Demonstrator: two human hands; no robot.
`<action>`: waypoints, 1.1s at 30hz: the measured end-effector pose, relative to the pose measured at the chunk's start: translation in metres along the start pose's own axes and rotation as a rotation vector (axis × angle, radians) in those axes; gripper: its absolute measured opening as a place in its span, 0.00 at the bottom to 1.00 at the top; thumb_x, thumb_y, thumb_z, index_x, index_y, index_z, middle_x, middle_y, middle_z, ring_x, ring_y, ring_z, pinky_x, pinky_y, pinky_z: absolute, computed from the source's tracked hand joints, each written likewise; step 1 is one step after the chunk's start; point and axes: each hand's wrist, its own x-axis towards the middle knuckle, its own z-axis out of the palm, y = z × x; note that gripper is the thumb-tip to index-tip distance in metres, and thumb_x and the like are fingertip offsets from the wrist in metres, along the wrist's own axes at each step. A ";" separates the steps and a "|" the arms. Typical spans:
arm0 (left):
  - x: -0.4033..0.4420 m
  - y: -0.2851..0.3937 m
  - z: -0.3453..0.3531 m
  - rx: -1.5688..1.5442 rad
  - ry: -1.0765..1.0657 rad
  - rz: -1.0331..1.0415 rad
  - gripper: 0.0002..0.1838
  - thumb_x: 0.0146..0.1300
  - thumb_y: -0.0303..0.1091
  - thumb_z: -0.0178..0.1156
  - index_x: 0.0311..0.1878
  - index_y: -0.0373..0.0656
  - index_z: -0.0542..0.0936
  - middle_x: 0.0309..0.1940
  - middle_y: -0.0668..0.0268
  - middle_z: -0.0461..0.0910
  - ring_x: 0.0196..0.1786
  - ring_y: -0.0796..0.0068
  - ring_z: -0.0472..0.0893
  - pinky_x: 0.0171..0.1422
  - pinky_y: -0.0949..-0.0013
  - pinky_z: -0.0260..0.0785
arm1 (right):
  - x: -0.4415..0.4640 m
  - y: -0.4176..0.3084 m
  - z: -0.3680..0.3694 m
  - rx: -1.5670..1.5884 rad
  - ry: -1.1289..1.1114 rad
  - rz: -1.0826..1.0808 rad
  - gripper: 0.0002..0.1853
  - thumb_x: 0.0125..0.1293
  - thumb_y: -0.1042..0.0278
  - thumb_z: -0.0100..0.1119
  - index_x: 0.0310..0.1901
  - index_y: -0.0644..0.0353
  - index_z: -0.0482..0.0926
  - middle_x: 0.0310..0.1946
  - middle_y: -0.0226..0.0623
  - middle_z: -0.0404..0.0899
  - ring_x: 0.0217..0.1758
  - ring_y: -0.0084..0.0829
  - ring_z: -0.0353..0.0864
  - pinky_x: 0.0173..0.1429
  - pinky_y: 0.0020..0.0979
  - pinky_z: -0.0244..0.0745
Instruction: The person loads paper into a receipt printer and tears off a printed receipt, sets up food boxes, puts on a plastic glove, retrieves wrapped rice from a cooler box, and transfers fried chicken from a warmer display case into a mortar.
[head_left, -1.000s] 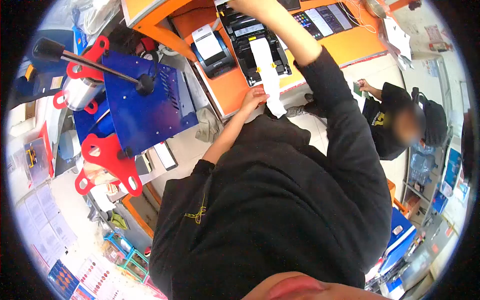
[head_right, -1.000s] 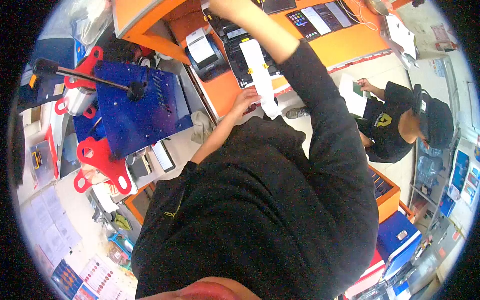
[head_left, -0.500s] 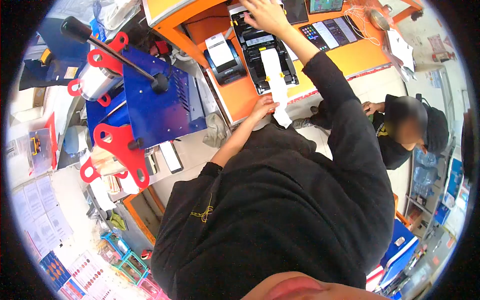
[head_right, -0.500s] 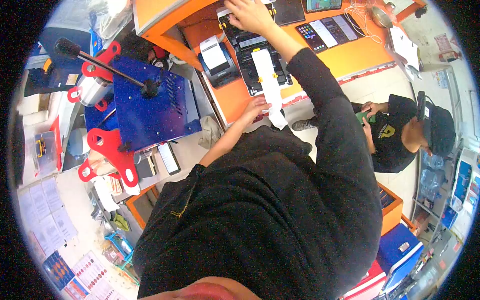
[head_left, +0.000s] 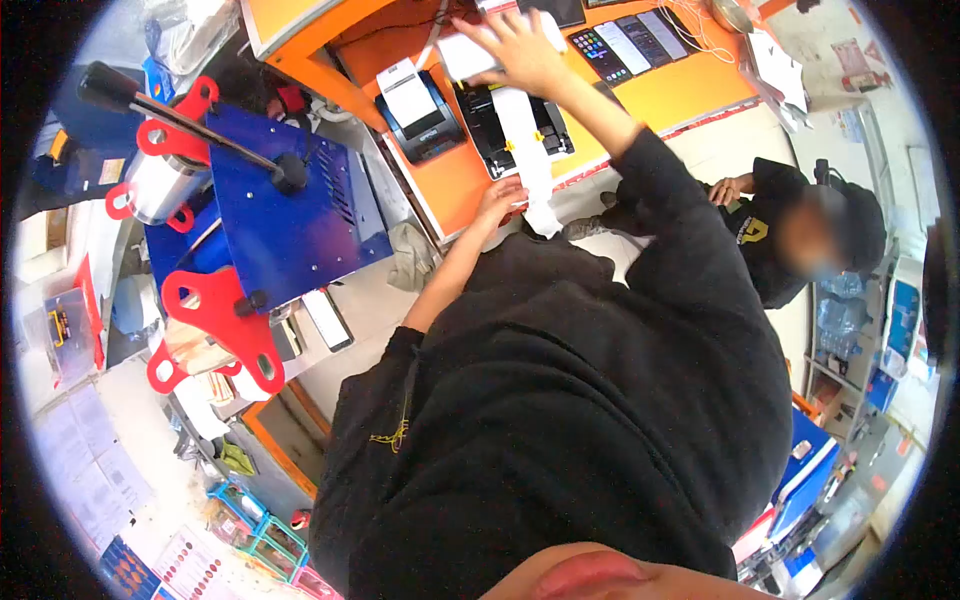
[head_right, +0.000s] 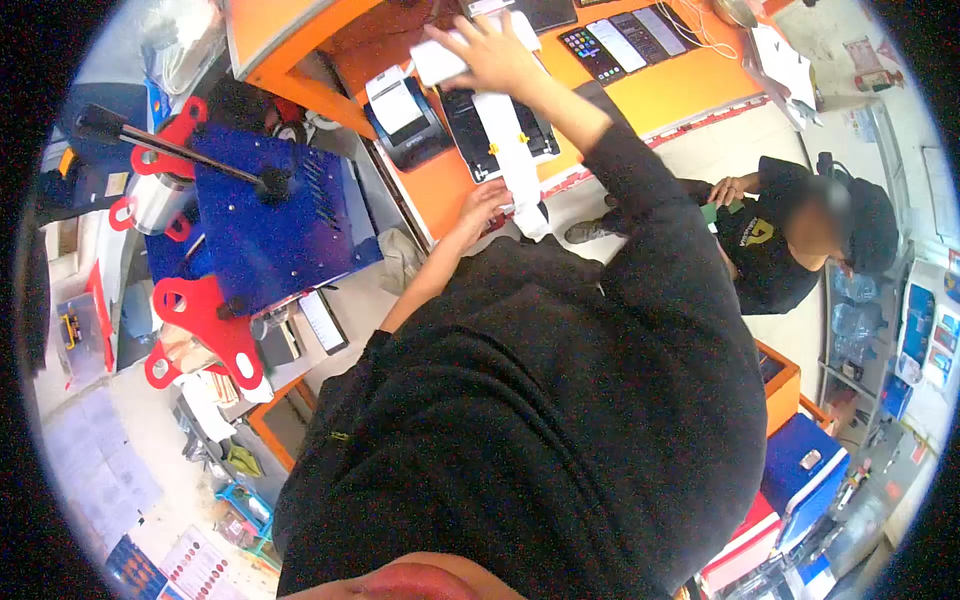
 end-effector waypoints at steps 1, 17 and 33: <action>0.005 -0.008 -0.003 -0.008 -0.023 -0.018 0.21 0.60 0.34 0.66 0.56 0.41 0.74 0.44 0.66 0.79 0.46 0.77 0.78 0.47 0.73 0.70 | -0.022 -0.007 -0.007 0.076 -0.116 0.005 0.54 0.42 0.36 0.68 0.72 0.35 0.53 0.60 0.37 0.67 0.65 0.42 0.63 0.60 0.69 0.55; 0.026 -0.032 -0.011 -0.031 -0.097 -0.054 0.16 0.63 0.33 0.63 0.52 0.39 0.76 0.44 0.68 0.80 0.40 0.82 0.77 0.45 0.79 0.70 | -0.123 -0.053 -0.001 0.115 -0.397 0.013 0.57 0.37 0.60 0.75 0.71 0.21 0.52 0.73 0.25 0.51 0.76 0.35 0.49 0.65 0.74 0.50; 0.024 -0.018 -0.014 0.068 -0.111 -0.090 0.20 0.63 0.43 0.63 0.55 0.45 0.77 0.45 0.75 0.79 0.42 0.85 0.75 0.46 0.78 0.66 | -0.083 -0.031 0.001 0.138 -0.607 -0.093 0.54 0.32 0.66 0.78 0.65 0.17 0.61 0.68 0.29 0.54 0.70 0.43 0.56 0.49 0.55 0.69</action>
